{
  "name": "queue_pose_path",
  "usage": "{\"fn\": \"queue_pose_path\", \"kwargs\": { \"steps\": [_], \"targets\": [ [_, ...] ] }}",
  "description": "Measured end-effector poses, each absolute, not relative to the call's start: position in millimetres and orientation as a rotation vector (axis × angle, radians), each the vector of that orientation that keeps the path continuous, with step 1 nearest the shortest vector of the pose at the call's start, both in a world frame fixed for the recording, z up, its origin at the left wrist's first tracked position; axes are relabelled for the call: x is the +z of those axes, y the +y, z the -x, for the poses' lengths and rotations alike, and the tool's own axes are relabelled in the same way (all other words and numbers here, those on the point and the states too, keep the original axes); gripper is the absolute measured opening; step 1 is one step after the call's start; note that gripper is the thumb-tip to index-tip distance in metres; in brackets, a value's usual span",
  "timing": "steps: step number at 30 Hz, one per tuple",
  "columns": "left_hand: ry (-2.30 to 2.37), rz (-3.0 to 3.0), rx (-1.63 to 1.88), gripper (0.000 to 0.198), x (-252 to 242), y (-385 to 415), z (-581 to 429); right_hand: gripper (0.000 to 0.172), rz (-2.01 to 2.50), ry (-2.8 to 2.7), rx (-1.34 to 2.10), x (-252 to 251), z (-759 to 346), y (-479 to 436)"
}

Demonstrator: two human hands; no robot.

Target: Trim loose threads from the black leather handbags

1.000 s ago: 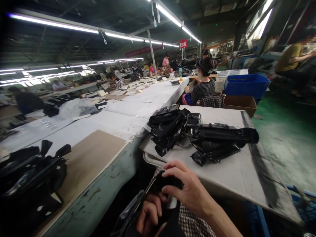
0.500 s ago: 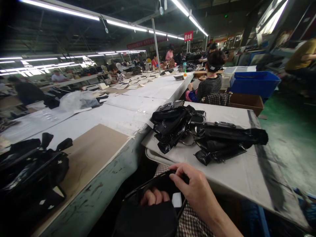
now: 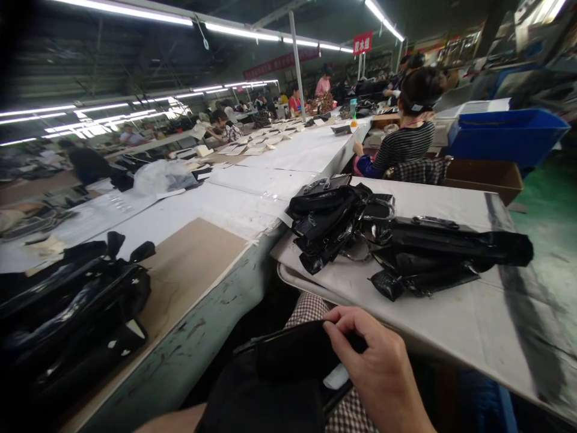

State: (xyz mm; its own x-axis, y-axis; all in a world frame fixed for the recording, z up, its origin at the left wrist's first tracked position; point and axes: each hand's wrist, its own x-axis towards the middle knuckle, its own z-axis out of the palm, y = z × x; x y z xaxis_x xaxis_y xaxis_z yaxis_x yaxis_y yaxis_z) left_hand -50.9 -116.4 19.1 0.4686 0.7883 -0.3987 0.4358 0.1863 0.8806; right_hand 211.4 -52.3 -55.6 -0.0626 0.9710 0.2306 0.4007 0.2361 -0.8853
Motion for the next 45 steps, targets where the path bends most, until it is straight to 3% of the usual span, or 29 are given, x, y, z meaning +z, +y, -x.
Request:
{"fn": "queue_pose_path", "kwargs": {
  "steps": [5, 7, 11, 14, 16, 22, 37, 45],
  "targets": [
    [1.503, -1.525, 0.420, 0.031, 69, -85, 78, 0.025, 1.271, -1.689, 0.704, -59, -213, -56],
    [1.628, -1.710, 0.470, 0.022, 81, -70, 68, 0.024, 1.250, -1.713, 0.667, -58, -211, -58],
    [1.386, -1.849, 0.071, 0.026, 85, -46, 38, 0.025, 1.254, -1.725, 0.612, -54, -206, -61],
    [1.340, -1.880, -0.061, 0.014, 76, -43, 28, 0.026, 1.262, -1.716, 0.636, -55, -204, -62],
    [1.346, -1.996, -0.016, 0.007, 67, -46, 27, 0.025, 1.271, -1.692, 0.680, -58, -203, -63],
    [1.380, -2.115, 0.070, 0.016, 50, -53, 31, 0.025, 1.246, -1.644, 0.811, -63, -198, -66],
    [0.977, -2.361, 0.029, 0.017, 43, -30, -8, 0.019, 1.043, -1.646, 0.728, -52, -192, -81],
    [1.226, -2.572, 0.473, 0.024, 64, -30, -28, 0.014, 0.694, -1.836, 0.857, -2, -219, -5]
  ]
}}
